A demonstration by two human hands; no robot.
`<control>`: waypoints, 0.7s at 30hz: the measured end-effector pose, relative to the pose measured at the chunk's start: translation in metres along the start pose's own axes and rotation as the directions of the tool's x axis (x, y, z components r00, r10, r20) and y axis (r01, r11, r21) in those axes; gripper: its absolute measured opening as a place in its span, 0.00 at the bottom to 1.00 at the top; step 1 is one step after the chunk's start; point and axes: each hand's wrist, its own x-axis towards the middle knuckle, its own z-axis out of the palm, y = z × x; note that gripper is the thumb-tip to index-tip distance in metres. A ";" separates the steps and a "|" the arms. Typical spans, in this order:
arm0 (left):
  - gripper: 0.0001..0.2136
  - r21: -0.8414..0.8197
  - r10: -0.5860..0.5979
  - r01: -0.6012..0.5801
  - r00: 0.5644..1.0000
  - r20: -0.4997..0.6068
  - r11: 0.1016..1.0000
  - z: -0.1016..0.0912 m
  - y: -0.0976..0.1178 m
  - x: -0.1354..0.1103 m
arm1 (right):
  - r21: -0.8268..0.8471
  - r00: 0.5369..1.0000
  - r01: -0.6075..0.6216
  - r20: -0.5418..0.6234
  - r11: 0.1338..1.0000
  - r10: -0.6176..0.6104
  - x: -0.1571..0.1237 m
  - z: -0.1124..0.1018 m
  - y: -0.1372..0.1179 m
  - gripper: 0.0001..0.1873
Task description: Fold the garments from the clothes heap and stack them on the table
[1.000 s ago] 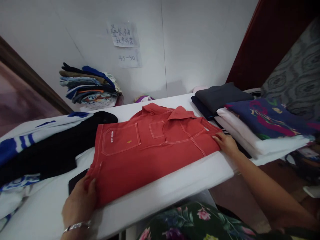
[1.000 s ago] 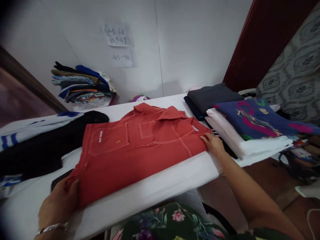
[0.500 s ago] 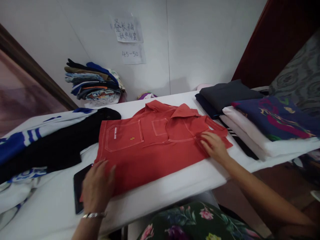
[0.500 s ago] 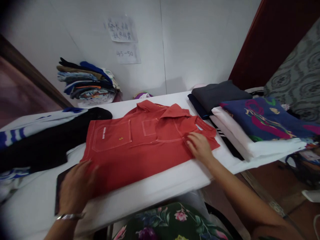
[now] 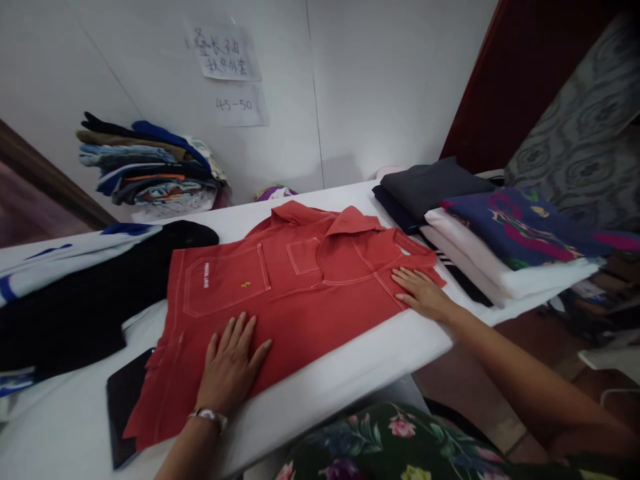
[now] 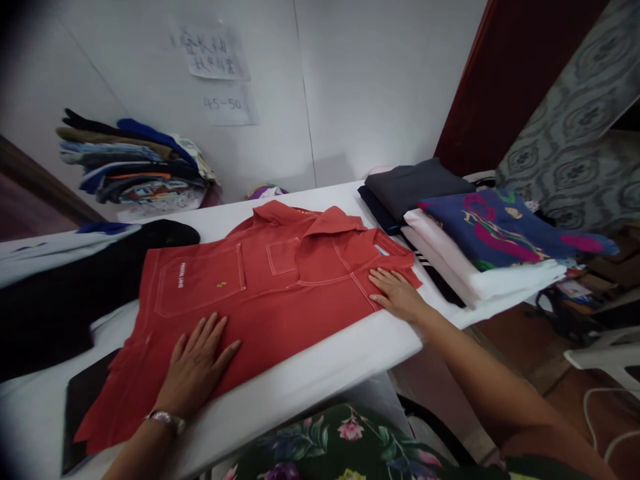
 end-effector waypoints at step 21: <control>0.27 -0.119 0.029 -0.021 0.997 0.070 0.993 -0.035 0.028 0.012 | 0.060 0.976 0.200 0.077 0.978 -0.204 0.026 0.014 -0.081 0.31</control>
